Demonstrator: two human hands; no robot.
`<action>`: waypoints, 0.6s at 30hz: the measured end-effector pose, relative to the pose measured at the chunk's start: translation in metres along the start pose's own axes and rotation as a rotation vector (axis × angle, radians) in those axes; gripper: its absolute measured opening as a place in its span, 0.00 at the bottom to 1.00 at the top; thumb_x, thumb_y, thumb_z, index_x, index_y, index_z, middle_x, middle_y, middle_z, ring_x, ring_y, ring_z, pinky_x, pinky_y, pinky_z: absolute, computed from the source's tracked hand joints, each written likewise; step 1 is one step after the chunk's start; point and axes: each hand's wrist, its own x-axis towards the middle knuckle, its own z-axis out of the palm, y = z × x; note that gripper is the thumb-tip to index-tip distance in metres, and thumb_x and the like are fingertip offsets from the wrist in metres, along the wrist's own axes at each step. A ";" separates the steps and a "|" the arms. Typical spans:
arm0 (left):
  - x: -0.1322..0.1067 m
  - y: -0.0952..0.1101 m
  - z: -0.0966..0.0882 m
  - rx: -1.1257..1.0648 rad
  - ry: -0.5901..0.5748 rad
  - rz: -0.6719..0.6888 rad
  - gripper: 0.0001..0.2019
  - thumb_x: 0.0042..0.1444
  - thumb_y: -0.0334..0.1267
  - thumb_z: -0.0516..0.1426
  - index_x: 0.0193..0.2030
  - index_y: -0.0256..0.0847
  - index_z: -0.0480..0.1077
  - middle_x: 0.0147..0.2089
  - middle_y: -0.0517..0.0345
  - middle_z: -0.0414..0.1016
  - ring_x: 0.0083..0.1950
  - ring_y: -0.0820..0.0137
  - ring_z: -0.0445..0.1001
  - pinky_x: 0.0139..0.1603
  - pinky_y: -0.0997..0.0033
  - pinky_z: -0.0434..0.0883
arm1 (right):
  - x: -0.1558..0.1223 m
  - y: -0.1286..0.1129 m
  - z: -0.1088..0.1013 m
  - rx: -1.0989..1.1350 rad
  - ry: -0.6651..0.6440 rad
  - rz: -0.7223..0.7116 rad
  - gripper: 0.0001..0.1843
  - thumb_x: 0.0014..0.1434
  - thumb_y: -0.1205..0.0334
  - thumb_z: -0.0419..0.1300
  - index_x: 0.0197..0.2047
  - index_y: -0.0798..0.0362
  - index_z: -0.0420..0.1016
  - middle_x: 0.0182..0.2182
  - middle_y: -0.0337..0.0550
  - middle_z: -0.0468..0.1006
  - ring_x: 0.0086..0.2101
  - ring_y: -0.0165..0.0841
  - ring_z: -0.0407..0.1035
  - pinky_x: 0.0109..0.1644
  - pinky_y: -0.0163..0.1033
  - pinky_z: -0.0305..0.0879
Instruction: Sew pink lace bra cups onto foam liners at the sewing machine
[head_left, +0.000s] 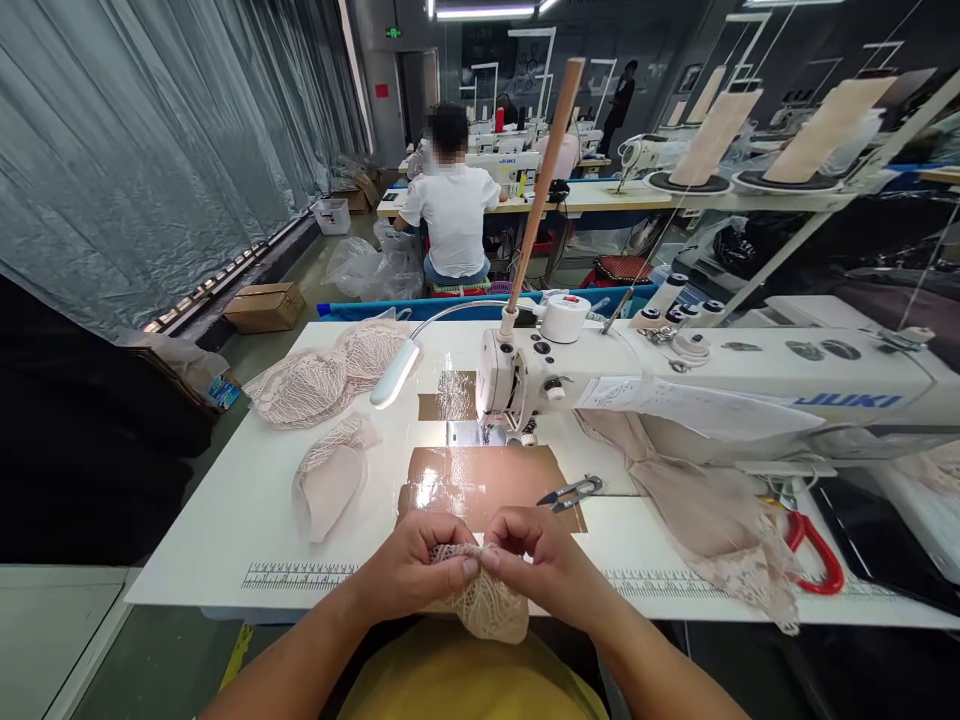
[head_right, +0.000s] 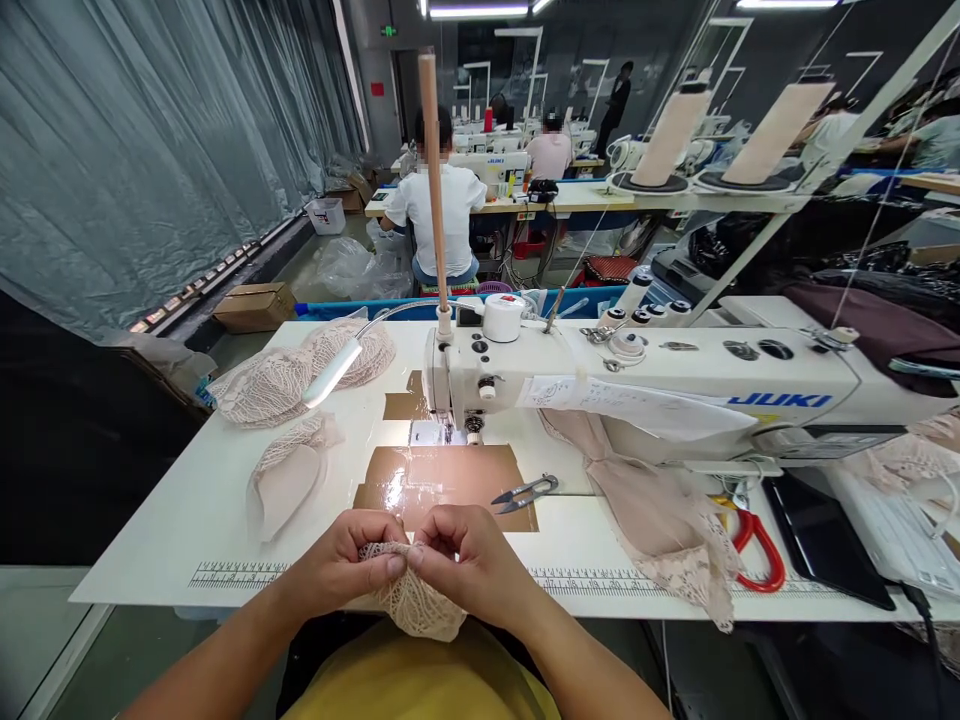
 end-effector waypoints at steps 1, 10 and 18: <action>0.000 0.001 0.000 -0.005 0.005 -0.007 0.16 0.55 0.46 0.59 0.28 0.33 0.69 0.24 0.61 0.61 0.26 0.77 0.56 0.27 0.77 0.56 | 0.000 0.002 0.000 0.019 -0.004 0.007 0.14 0.55 0.55 0.61 0.24 0.54 0.65 0.19 0.33 0.62 0.21 0.24 0.55 0.25 0.31 0.50; 0.009 -0.014 0.005 -0.395 0.105 -0.219 0.17 0.45 0.46 0.66 0.25 0.34 0.66 0.21 0.62 0.64 0.23 0.78 0.60 0.25 0.78 0.60 | 0.009 0.020 -0.002 0.214 -0.024 0.127 0.18 0.52 0.48 0.63 0.27 0.54 0.68 0.19 0.33 0.63 0.20 0.24 0.56 0.23 0.31 0.53; 0.003 0.022 -0.070 0.273 0.910 0.078 0.11 0.49 0.43 0.62 0.27 0.37 0.70 0.23 0.63 0.68 0.25 0.75 0.65 0.28 0.75 0.64 | -0.004 0.034 -0.041 -0.065 0.340 0.111 0.14 0.56 0.51 0.60 0.38 0.52 0.73 0.35 0.42 0.76 0.35 0.32 0.69 0.39 0.37 0.66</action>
